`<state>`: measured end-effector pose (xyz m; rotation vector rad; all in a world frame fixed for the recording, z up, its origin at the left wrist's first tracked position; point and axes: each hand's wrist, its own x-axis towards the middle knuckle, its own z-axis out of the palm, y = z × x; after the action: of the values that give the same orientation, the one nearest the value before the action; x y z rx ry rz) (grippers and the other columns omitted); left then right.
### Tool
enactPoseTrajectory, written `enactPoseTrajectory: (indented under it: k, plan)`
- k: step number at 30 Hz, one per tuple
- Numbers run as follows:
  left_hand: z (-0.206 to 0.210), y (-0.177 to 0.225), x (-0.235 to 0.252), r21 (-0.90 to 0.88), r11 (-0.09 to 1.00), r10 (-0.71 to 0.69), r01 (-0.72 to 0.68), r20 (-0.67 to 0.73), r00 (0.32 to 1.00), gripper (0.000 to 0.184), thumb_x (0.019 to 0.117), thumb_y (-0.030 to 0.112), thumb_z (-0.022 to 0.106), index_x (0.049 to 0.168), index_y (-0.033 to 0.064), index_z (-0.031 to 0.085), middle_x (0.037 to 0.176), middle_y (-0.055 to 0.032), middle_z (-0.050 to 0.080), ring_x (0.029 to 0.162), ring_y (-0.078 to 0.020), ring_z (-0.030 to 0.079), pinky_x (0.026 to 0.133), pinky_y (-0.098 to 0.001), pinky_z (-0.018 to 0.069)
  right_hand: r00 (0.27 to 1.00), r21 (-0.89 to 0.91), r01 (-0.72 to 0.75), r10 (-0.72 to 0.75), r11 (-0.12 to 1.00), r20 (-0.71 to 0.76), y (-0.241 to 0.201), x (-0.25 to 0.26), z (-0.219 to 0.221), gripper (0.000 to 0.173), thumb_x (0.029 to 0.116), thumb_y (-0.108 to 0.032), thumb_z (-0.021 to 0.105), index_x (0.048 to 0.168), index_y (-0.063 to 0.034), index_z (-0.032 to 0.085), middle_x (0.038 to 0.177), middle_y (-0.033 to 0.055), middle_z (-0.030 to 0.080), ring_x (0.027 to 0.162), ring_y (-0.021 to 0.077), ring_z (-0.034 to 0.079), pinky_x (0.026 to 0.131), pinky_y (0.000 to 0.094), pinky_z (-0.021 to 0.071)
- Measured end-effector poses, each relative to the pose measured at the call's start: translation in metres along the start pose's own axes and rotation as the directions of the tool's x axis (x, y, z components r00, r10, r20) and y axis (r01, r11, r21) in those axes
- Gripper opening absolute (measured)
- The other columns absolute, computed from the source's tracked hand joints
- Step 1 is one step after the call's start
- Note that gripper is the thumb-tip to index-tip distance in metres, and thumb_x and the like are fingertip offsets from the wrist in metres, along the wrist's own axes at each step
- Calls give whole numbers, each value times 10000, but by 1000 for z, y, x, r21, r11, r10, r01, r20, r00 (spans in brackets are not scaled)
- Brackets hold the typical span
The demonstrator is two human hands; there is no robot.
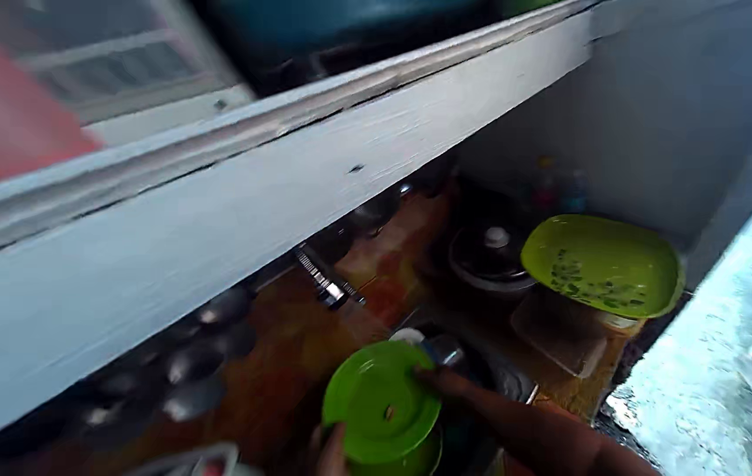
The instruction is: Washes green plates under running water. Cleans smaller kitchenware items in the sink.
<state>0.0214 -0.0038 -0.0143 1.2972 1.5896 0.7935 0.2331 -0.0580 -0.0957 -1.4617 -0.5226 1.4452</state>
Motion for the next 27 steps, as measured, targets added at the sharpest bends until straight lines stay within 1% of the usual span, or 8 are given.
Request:
enactPoseTrajectory:
  k: [2, 4, 8, 11, 14, 16, 20, 27]
  plan:
    - [13, -37, 16, -206, 978, -34, 34, 3, 999, 390, 991, 64, 584, 1350, -76, 521, 1273, -272, 589, 1106, -327, 602, 931, -517, 528, 997, 130, -49, 57, 990, -58, -4, -6, 1, 513, 1081, -403, 508, 1368, 20, 552, 1255, 203, 647, 1112, 276, 648, 964, 481, 537]
    - [20, -58, 24, -225, 968, -106, 113, 44, 993, 407, 980, 37, 591, 1365, -64, 505, 1239, -281, 599, 1064, -352, 621, 872, -531, 547, 990, 182, -31, 56, 983, -132, 2, -2, 3, 453, 1097, -372, 476, 1343, -3, 570, 1208, 196, 662, 1075, 288, 661, 924, 490, 551]
    - [24, -59, 36, 362, 932, -17, -18, 94, 995, 609, 903, 89, 712, 1470, 40, 494, 1392, -249, 579, 1276, -393, 580, 1059, -565, 485, 974, 80, 11, 7, 997, -227, 4, -4, 6, 437, 1102, -350, 473, 1356, -11, 581, 1212, 222, 664, 1094, 326, 662, 941, 525, 544]
    - [36, -50, 48, 721, 649, 100, -242, 234, 967, 658, 1002, 302, 601, 1600, 178, 356, 1639, -160, 335, 1490, -377, 353, 1191, -554, 335, 970, 166, 9, 32, 986, -240, 2, -8, 7, 437, 1116, -343, 433, 1381, -17, 557, 1236, 221, 647, 1108, 315, 657, 948, 504, 543]
    - [52, -46, 58, 815, 405, 193, -415, 367, 910, 634, 1053, 526, 419, 1629, 291, 296, 1723, -96, 123, 1570, -436, 12, 1204, -711, 49, 966, 202, 24, 30, 979, -258, 1, -10, 11, 467, 1115, -386, 416, 1383, -35, 569, 1239, 210, 652, 1117, 306, 659, 949, 502, 546]
    - [64, -40, 63, 814, 340, 202, -472, 427, 881, 695, 1041, 618, 335, 1648, 295, 228, 1733, -64, 71, 1575, -409, -54, 1187, -728, -50, 971, 225, 37, 18, 974, -238, -2, -9, 14, 516, 1115, -429, 380, 1377, -29, 572, 1236, 207, 658, 1121, 300, 664, 953, 498, 552]
    - [87, -23, 56, 736, 345, 208, -582, 545, 812, 777, 1036, 654, 293, 1666, 233, 121, 1734, -64, 2, 1574, -387, -106, 1179, -730, -92, 977, 226, 56, -6, 973, -215, -10, -10, 22, 567, 1116, -454, 342, 1286, 12, 615, 1159, 204, 685, 1062, 284, 685, 921, 479, 566]
    - [97, -21, 34, 335, 415, 307, -846, 824, 476, 673, 1088, 456, 270, 1649, 97, 175, 1726, -82, 107, 1591, -333, 0, 1233, -648, -54, 960, 229, 189, -130, 955, -248, -27, 6, 6, 487, 1123, -390, 368, 1237, 4, 631, 1051, 158, 703, 956, 225, 698, 861, 429, 584]
